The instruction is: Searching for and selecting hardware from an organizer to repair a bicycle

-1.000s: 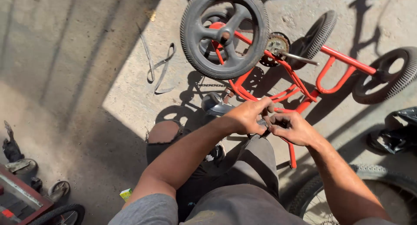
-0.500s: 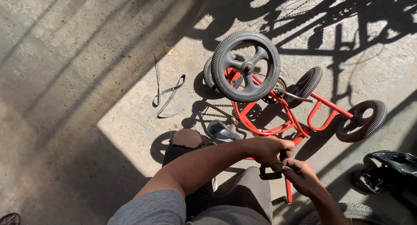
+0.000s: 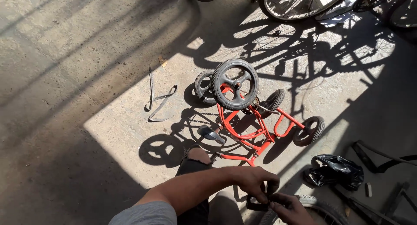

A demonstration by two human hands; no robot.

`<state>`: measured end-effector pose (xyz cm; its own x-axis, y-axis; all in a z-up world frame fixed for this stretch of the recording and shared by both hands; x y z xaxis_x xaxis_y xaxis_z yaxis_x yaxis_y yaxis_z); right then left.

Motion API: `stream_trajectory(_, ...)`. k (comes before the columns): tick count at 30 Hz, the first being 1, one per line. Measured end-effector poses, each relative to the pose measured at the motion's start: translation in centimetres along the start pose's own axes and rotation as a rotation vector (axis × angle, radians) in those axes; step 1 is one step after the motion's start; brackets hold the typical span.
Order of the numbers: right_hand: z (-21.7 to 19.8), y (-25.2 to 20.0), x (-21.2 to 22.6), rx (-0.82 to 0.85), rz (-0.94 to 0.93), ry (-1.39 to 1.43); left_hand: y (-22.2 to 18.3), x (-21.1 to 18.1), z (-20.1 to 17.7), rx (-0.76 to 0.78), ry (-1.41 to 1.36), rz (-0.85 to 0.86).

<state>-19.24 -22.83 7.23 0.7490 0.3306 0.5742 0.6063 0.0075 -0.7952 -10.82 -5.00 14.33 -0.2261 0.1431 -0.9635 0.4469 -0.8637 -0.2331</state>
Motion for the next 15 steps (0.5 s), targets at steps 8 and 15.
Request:
stream_trajectory(8,1.7,-13.1,5.7,0.232,-0.136,-0.264,-10.7,-6.0,13.6,0.064,-0.134,-0.019)
stream_trajectory(15,3.8,-31.4,2.4,0.716,-0.266,-0.429,-17.3,-17.9,24.5,-0.193,-0.164,-0.116)
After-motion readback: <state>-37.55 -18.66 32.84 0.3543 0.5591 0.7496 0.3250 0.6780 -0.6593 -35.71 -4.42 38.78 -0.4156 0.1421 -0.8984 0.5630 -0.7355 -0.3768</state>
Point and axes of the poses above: each hand's wrist, its own y-axis towards the middle knuckle, its own z-axis out of the palm, x = y × z, the point moved 9 cm from there along y, towards the middle knuckle, and after that the axes turned 3 degrees about -x, right-handed, at the moved point
